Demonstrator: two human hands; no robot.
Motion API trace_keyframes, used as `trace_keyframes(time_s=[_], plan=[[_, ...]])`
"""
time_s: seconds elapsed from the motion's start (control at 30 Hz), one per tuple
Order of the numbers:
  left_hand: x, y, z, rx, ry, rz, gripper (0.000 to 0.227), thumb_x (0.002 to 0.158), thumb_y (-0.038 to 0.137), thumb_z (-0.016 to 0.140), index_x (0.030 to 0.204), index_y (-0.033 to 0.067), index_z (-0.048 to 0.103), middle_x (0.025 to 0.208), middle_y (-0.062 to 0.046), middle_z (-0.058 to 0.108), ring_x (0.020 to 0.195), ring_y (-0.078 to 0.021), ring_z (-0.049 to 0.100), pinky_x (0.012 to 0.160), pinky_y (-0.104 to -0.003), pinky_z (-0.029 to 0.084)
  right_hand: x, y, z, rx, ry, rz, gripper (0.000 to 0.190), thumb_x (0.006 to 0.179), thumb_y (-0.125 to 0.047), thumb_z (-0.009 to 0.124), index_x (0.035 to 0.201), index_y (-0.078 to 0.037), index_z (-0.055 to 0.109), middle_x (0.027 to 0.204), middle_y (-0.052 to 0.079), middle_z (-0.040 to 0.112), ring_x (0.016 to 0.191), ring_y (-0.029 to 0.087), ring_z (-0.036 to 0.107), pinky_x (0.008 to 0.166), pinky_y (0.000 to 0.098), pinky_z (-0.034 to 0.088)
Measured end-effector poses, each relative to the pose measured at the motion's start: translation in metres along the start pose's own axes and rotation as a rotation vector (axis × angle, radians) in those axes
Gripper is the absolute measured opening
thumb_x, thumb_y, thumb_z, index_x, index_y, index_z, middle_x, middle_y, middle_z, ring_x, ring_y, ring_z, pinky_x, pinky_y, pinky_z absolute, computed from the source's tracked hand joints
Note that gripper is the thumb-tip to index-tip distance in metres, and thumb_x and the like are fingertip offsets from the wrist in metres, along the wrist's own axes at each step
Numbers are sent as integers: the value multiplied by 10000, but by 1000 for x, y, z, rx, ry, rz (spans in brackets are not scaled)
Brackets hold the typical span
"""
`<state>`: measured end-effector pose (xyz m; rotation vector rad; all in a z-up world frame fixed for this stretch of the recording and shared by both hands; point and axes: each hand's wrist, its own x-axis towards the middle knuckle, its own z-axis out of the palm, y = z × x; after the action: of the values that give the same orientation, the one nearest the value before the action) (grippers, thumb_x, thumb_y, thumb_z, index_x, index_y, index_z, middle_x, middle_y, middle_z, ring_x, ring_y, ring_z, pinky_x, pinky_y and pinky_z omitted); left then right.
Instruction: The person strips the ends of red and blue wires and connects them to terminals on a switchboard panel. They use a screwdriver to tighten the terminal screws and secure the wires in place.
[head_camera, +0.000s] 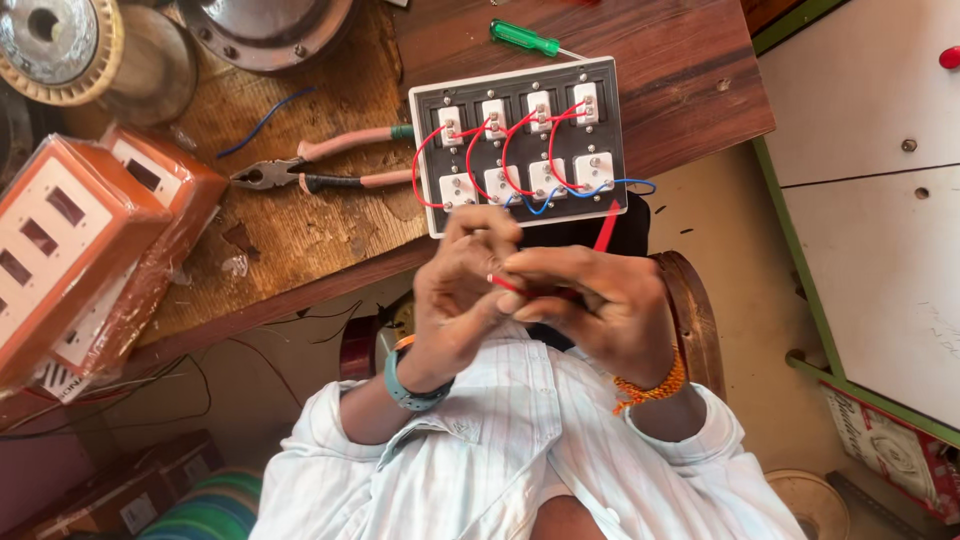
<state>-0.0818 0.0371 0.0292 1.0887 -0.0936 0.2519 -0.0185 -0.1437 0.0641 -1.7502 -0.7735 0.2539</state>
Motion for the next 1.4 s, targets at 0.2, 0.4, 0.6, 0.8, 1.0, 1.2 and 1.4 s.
trace_keyframes(time_s=[0.2, 0.4, 0.6, 0.8, 1.0, 1.2, 1.4], plan=[[2, -7, 4, -280, -93, -68, 311, 1014, 336, 712, 1041, 37, 630, 1004, -60, 634, 822, -112, 589, 741, -243, 490, -16, -12, -32, 594, 29, -477, 287, 1013, -218, 554, 852, -24, 692, 779, 92, 728, 622, 219, 753, 631, 397, 663], [0, -3, -12, 30, -100, -41, 297, 1041, 273, 695, 923, 4, 651, 910, -88, 632, 776, -138, 572, 686, -252, 462, -29, -68, -72, 413, -157, -294, 286, 902, -74, 626, 632, -91, 533, 701, 59, 678, 587, 254, 700, 597, 383, 605], [1, 3, -7, 68, -102, 4, 239, 1040, 203, 703, 935, -2, 639, 921, -85, 641, 801, -145, 594, 720, -263, 477, -8, -83, -62, 453, -121, -327, 319, 841, -15, 645, 612, -107, 443, 642, 26, 688, 523, 231, 708, 551, 346, 502], [-3, 7, -11, 67, -23, -37, 245, 1050, 215, 692, 954, -6, 646, 905, -57, 616, 809, -106, 565, 731, -256, 451, -20, -38, -67, 557, -297, -483, 259, 747, 12, 656, 597, -81, 465, 610, 61, 621, 503, 231, 675, 473, 334, 529], [-6, 8, -11, 92, 7, -84, 255, 1058, 239, 679, 994, -5, 645, 911, -48, 612, 761, -64, 532, 657, -223, 407, 7, -44, -68, 642, -540, -572, 246, 724, 28, 663, 617, -11, 445, 649, 146, 660, 556, 286, 700, 476, 358, 535], [-9, 6, -9, 120, 6, -114, 240, 1064, 230, 673, 986, 5, 646, 910, -38, 616, 764, -57, 530, 663, -220, 411, 15, -96, -51, 336, -180, -497, 298, 745, -64, 675, 588, -81, 422, 670, 10, 652, 607, 239, 693, 561, 346, 591], [-8, 10, -5, 137, 16, -109, 231, 1057, 217, 676, 982, 0, 649, 891, -37, 614, 749, -51, 521, 652, -215, 402, 3, -72, -64, 490, -292, -645, 320, 820, -35, 648, 599, -75, 421, 707, 45, 680, 586, 216, 677, 490, 318, 462]])
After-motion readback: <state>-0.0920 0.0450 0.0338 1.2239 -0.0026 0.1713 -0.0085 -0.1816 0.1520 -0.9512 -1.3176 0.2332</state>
